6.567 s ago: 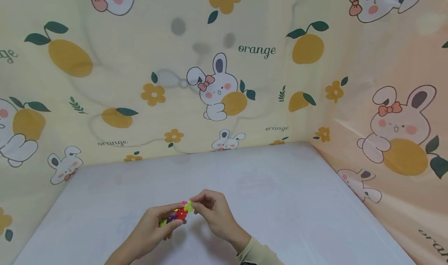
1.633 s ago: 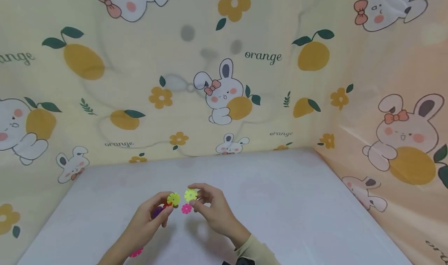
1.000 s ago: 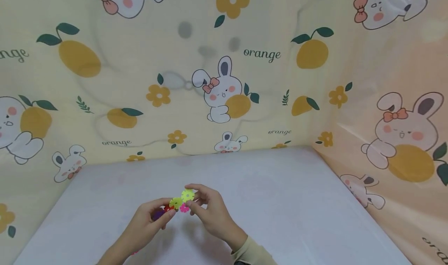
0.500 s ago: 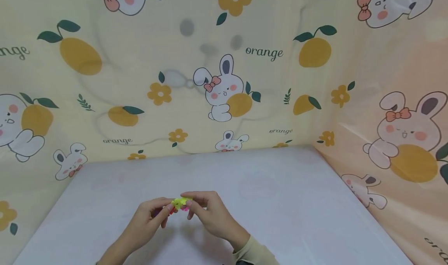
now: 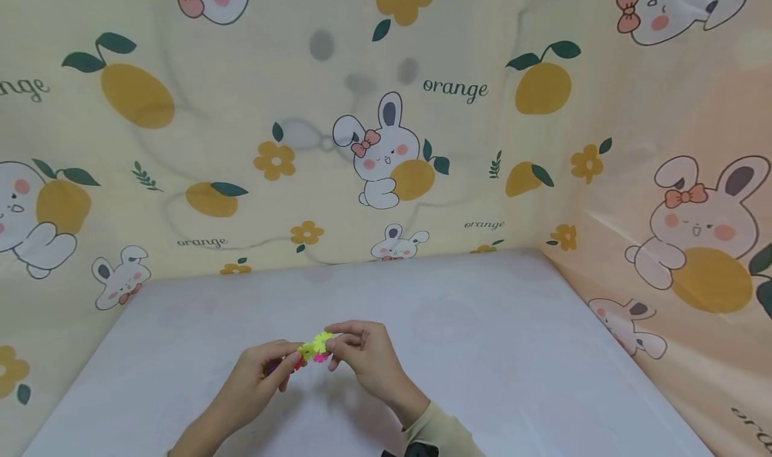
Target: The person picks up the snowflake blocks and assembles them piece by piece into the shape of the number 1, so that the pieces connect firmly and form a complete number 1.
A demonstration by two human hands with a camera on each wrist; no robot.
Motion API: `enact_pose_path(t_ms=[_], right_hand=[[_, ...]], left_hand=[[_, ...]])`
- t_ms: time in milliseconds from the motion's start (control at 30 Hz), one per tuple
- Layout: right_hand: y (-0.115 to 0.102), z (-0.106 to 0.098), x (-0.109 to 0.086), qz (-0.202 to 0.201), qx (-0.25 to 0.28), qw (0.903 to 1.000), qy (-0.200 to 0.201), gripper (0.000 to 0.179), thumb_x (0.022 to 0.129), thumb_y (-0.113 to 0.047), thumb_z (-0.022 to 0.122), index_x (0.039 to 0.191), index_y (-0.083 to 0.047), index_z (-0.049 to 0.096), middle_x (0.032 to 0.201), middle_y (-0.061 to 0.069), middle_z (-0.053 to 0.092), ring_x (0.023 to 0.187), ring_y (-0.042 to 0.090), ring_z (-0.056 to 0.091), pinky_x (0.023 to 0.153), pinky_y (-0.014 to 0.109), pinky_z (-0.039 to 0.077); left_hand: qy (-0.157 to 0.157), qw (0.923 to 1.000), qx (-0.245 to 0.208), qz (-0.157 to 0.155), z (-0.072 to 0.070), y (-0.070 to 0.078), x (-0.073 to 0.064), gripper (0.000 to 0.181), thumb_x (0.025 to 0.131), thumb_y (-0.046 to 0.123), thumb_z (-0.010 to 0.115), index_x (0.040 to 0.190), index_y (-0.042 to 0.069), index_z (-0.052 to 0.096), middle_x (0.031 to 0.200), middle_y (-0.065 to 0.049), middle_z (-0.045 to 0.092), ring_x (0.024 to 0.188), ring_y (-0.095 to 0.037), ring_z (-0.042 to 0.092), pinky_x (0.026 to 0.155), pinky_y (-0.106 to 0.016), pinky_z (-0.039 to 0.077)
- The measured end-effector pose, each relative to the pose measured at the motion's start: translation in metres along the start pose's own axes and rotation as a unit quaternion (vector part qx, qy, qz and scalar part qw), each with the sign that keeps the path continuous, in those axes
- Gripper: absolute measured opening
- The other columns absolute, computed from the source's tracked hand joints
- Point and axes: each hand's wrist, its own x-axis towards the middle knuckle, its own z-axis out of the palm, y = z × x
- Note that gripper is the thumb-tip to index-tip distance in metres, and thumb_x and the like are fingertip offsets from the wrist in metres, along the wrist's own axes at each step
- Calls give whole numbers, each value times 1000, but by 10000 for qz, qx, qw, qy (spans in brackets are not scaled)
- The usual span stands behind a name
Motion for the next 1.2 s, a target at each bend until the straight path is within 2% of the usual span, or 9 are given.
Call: enact_pose_path(t_ms=[367, 633, 700, 767, 867, 1033, 1100, 1200], right_hand=[[6, 3, 0, -236, 303, 9993, -21, 33, 97, -3, 64, 119, 22, 59, 112, 42, 65, 71, 3, 70, 83, 22, 59], [9, 8, -2, -239, 466, 9986, 0, 38, 97, -6, 65, 123, 20, 58, 107, 44, 65, 71, 2, 71, 83, 23, 59], [9, 8, -2, -255, 480, 9985, 5, 38, 98, -8, 64, 125, 18, 59, 105, 44, 65, 72, 3, 71, 85, 23, 59], [8, 9, -1, -210, 422, 9989, 18, 38, 100, -11, 62, 128, 14, 59, 106, 42, 66, 73, 3, 71, 90, 24, 57], [9, 8, 1, -58, 243, 9996, 90, 37, 104, -17, 56, 132, 8, 59, 108, 36, 70, 74, 6, 71, 97, 27, 54], [20, 2, 7, 180, 51, 9990, 399, 38, 108, -24, 50, 135, 1, 59, 106, 32, 70, 76, 14, 72, 101, 37, 50], [32, -1, 10, 226, -112, 9991, 352, 38, 108, -22, 50, 136, 3, 57, 107, 33, 67, 81, 16, 71, 98, 36, 52], [54, -5, 14, 332, -626, 9975, -9, 38, 106, -19, 52, 137, 3, 56, 115, 29, 68, 95, 17, 69, 92, 29, 53]], left_hand=[[140, 9997, 103, 191, 1, 0, -1, 19, 102, 17, 60, 109, 7, 75, 80, 2, 64, 55, 3, 48, 47, -21, 45], [246, 9984, 52, 500, 4, -4, -3, 19, 103, 16, 58, 108, 10, 75, 77, 5, 61, 53, 5, 46, 45, -21, 44], [238, 9986, -50, 460, 5, -5, -3, 19, 103, 17, 58, 107, 10, 75, 75, 6, 60, 53, 4, 46, 45, -21, 44], [206, 9991, -141, 343, 6, -5, -2, 19, 103, 18, 58, 107, 10, 74, 71, 6, 58, 52, 2, 48, 45, -22, 45], [98, 9996, -256, -9, 6, -4, 1, 20, 104, 22, 57, 109, 10, 73, 70, 3, 59, 52, -2, 52, 46, -22, 46], [-22, 9967, -472, -665, 4, 0, 3, 22, 105, 25, 57, 112, 10, 71, 81, -6, 65, 54, -10, 56, 47, -21, 44], [-6, 9948, -592, -825, 3, 1, 3, 21, 104, 24, 57, 113, 10, 70, 85, -7, 66, 54, -12, 57, 46, -21, 42], [-3, 9933, -739, -892, 2, 3, 4, 22, 105, 24, 57, 112, 9, 70, 87, -6, 66, 55, -11, 57, 45, -21, 41]])
